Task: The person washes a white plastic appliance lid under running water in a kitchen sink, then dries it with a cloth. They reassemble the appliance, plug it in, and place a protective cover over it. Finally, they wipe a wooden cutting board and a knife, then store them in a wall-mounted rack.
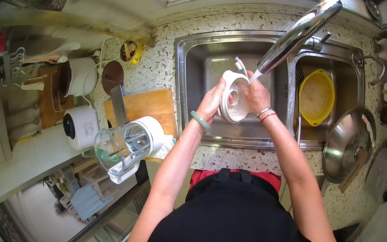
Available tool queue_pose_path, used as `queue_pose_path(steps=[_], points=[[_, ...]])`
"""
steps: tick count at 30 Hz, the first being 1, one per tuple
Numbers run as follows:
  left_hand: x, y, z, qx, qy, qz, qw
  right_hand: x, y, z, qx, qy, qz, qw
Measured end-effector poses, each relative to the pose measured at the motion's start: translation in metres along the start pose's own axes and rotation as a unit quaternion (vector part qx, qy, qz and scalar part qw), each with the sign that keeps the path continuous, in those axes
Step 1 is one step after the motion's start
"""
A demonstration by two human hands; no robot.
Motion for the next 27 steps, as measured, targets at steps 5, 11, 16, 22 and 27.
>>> queue_pose_path(steps=[5, 11, 16, 22, 27], points=[[-0.004, 0.004, -0.003, -0.077, 0.012, -0.012, 0.997, 0.013, -0.017, 0.003, -0.137, -0.085, -0.035, 0.986], [0.007, -0.005, -0.007, -0.104, 0.024, -0.013, 0.994, 0.016, -0.016, 0.005, -0.137, -0.114, 0.035, 0.983], [0.031, -0.015, -0.009, 0.048, 0.125, 0.137, 0.981, 0.007, -0.022, 0.009, 0.001, -0.014, 0.09, 0.996], [0.01, 0.006, 0.012, 0.041, 0.086, 0.181, 0.979, -0.015, -0.018, 0.016, 0.156, 0.156, 0.019, 0.975], [0.016, 0.003, -0.008, 0.327, 0.151, 0.179, 0.915, -0.039, 0.038, 0.05, 0.465, -0.019, 0.274, 0.841]])
Point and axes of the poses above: each hand's wrist, its own x-axis towards the middle knuckle, its own z-axis out of the palm, y = z × x, the point moved 10 cm from there along x, towards the middle knuckle, and after that the axes turned 3 degrees about -z, right-handed, at the moved point
